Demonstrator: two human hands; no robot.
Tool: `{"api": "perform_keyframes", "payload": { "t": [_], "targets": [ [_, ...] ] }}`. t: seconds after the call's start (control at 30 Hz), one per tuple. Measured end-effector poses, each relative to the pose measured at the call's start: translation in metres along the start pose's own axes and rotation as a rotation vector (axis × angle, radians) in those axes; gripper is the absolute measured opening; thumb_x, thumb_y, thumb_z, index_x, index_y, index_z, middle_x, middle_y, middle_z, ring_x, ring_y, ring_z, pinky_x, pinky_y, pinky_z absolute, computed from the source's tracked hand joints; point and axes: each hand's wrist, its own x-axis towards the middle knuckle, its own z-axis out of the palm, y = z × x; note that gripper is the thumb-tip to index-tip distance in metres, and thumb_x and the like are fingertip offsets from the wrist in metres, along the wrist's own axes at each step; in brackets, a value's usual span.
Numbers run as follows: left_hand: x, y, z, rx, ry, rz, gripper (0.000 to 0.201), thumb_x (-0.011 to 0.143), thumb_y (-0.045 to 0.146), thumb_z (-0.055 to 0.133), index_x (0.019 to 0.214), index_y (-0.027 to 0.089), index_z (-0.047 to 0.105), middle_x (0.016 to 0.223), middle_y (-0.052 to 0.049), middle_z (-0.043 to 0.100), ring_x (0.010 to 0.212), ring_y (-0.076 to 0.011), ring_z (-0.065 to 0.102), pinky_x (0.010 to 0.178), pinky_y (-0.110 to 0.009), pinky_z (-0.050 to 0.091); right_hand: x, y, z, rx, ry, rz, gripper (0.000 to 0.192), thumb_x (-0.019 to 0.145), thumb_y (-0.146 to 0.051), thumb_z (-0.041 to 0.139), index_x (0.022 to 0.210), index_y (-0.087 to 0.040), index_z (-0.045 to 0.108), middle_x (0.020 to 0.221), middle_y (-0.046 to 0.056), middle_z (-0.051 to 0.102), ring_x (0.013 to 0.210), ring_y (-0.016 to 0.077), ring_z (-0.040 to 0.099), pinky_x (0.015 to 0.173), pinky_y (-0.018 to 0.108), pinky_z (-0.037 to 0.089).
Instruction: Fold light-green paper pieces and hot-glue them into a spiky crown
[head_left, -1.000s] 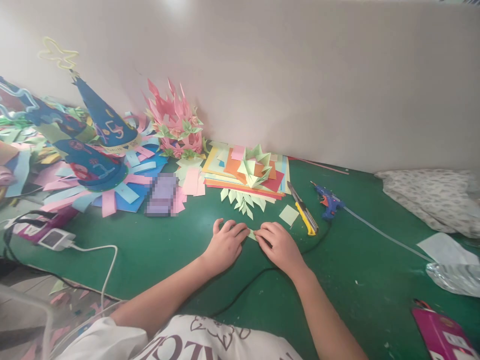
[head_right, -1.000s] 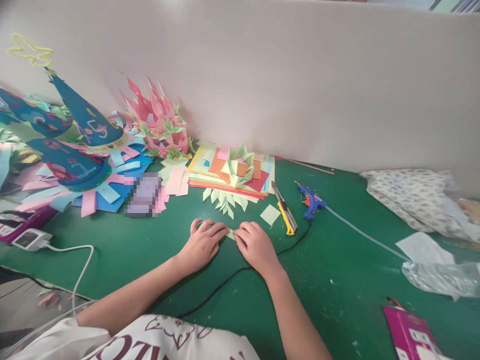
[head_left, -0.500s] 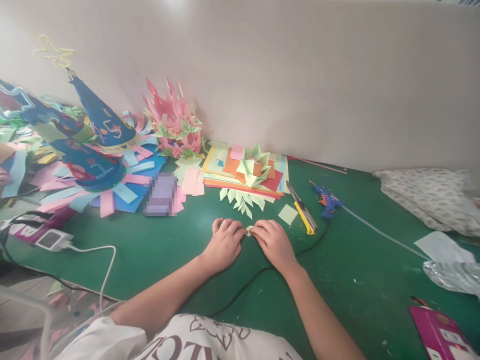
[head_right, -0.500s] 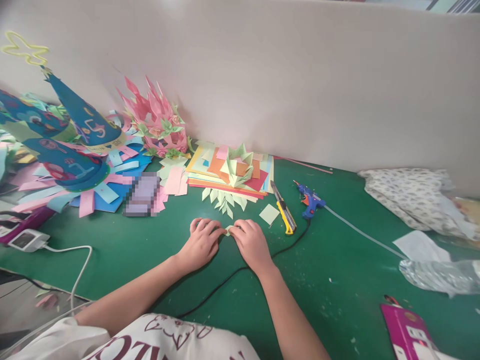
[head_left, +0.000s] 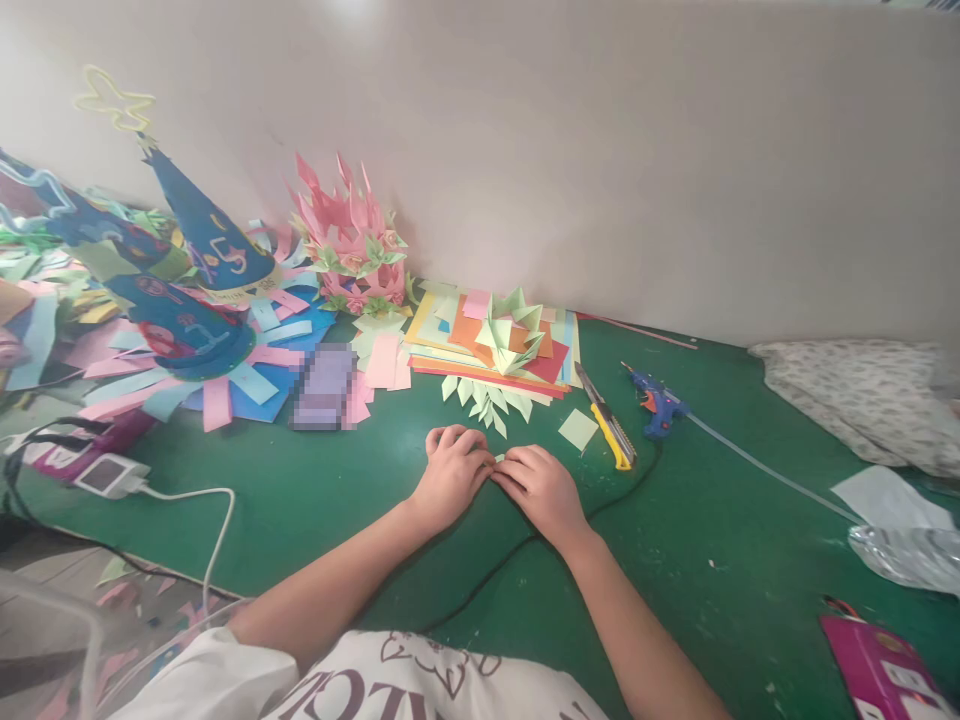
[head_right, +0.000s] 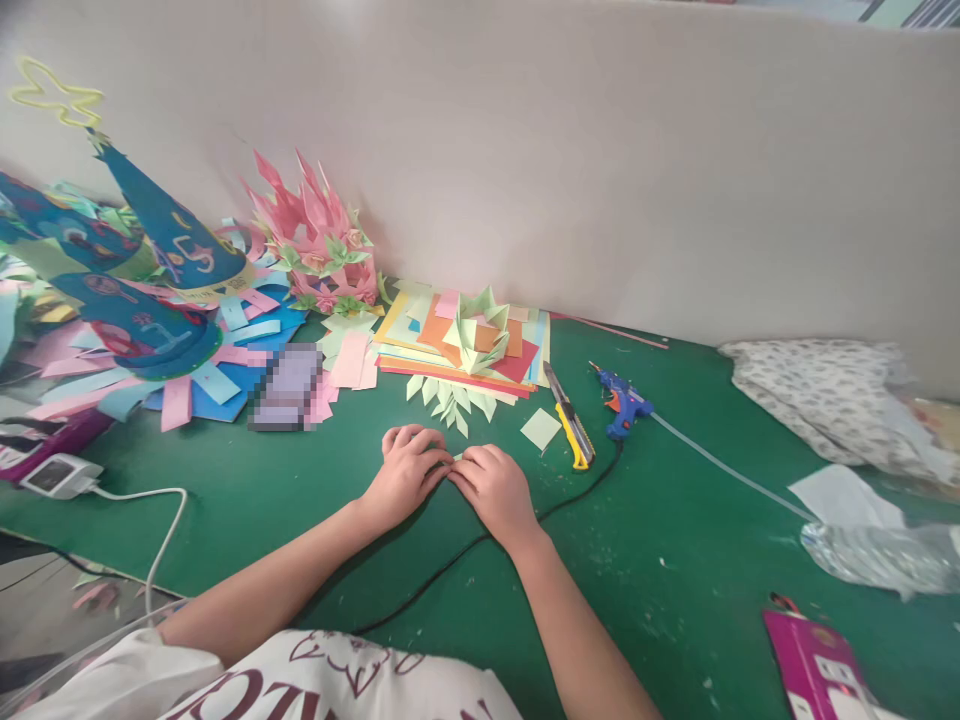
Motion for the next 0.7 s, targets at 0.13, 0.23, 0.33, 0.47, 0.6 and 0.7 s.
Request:
{"api": "perform_keyframes", "payload": {
  "t": [0.13, 0.23, 0.33, 0.47, 0.6, 0.7],
  "targets": [
    [0.0023, -0.0015, 0.0004, -0.02, 0.008, -0.02, 0.023, 0.091, 0.024, 0.045, 0.084, 0.024, 0.067, 0.098, -0.002, 0.062, 0.098, -0.0201, 0.044, 0.089, -0.042, 0.027, 0.0003, 0.0002, 0.0031, 0.021, 0.026, -0.003, 0.02, 0.091, -0.027, 0.049, 0.084, -0.022, 0.066, 0.085, 0.005, 0.065, 0.08, 0.0186, 0.055, 0.072, 0.032, 0.044],
    [0.0032, -0.0032, 0.0002, -0.046, -0.007, -0.045, 0.02, 0.09, 0.026, 0.048, 0.084, 0.025, 0.068, 0.099, -0.002, 0.062, 0.099, -0.0207, 0.045, 0.088, -0.042, 0.028, 0.0008, 0.0008, 0.0043, 0.026, 0.033, 0.012, 0.02, 0.092, -0.026, 0.047, 0.085, -0.021, 0.065, 0.084, 0.005, 0.064, 0.081, 0.0192, 0.055, 0.072, 0.033, 0.045],
    [0.0038, -0.0043, -0.0005, -0.06, -0.017, -0.064, 0.017, 0.088, 0.03, 0.052, 0.085, 0.025, 0.068, 0.101, -0.002, 0.061, 0.1, -0.0213, 0.045, 0.088, -0.042, 0.028, 0.0016, 0.0008, 0.0052, 0.028, 0.036, 0.047, 0.02, 0.092, -0.025, 0.045, 0.084, -0.02, 0.062, 0.082, 0.006, 0.062, 0.08, 0.0203, 0.054, 0.071, 0.034, 0.045],
    [0.0045, -0.0045, -0.0002, -0.051, -0.015, -0.06, 0.017, 0.087, 0.03, 0.052, 0.084, 0.026, 0.069, 0.101, -0.002, 0.061, 0.1, -0.0213, 0.045, 0.089, -0.043, 0.027, 0.0016, 0.0004, 0.004, 0.093, 0.006, 0.069, 0.018, 0.092, -0.023, 0.043, 0.086, -0.02, 0.059, 0.085, 0.006, 0.059, 0.082, 0.0207, 0.053, 0.073, 0.035, 0.044],
    [0.0051, -0.0045, 0.0014, -0.053, -0.016, -0.088, 0.017, 0.087, 0.03, 0.053, 0.083, 0.026, 0.069, 0.1, -0.002, 0.061, 0.098, -0.0214, 0.045, 0.087, -0.043, 0.028, 0.0013, -0.0007, 0.0022, 0.167, -0.014, 0.107, 0.011, 0.09, -0.022, 0.047, 0.086, -0.021, 0.058, 0.087, 0.006, 0.058, 0.085, 0.0206, 0.052, 0.075, 0.034, 0.044],
    [0.0056, -0.0045, 0.0025, -0.059, -0.008, -0.106, 0.016, 0.087, 0.029, 0.053, 0.083, 0.026, 0.069, 0.099, -0.002, 0.061, 0.097, -0.0208, 0.045, 0.087, -0.042, 0.029, 0.0023, -0.0021, 0.0035, 0.17, 0.0, 0.132, 0.013, 0.089, -0.019, 0.045, 0.083, -0.021, 0.057, 0.084, 0.006, 0.057, 0.083, 0.0209, 0.052, 0.073, 0.034, 0.043]
  ]
}}
